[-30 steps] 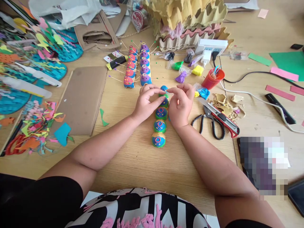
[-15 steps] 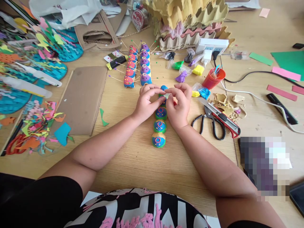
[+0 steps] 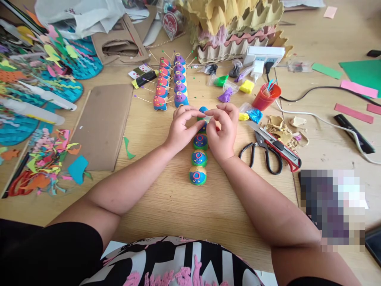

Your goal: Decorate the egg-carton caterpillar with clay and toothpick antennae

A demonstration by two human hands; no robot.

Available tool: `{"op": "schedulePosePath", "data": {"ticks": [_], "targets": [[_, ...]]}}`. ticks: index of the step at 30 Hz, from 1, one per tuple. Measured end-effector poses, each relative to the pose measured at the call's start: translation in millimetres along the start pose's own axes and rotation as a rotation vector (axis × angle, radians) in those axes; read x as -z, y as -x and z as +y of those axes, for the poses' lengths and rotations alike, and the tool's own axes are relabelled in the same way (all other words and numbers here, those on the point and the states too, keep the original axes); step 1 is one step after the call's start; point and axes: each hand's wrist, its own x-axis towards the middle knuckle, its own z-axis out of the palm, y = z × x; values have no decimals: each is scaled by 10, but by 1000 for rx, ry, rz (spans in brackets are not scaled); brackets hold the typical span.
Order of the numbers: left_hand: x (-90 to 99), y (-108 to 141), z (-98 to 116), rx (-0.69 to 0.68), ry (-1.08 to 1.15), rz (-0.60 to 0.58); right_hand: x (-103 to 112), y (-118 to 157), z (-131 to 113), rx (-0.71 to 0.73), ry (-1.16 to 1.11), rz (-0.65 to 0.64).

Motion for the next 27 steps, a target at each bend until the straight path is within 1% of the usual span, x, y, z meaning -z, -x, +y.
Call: {"op": "schedulePosePath", "data": {"ticks": [10, 16, 20, 24, 27], "targets": [[-8, 0, 7, 12, 45, 22, -8, 7, -4, -35, -16, 6], [-7, -7, 4, 21, 21, -33, -14, 12, -20, -61, 14, 4], [-15, 0, -3, -3, 24, -56, -1, 3, -52, -34, 22, -11], [-39, 9, -15, -4, 19, -44, 19, -8, -118, -4, 20, -51], [-48, 5, -24, 11, 5, -35, 34, -13, -138, 16, 9, -58]]}}
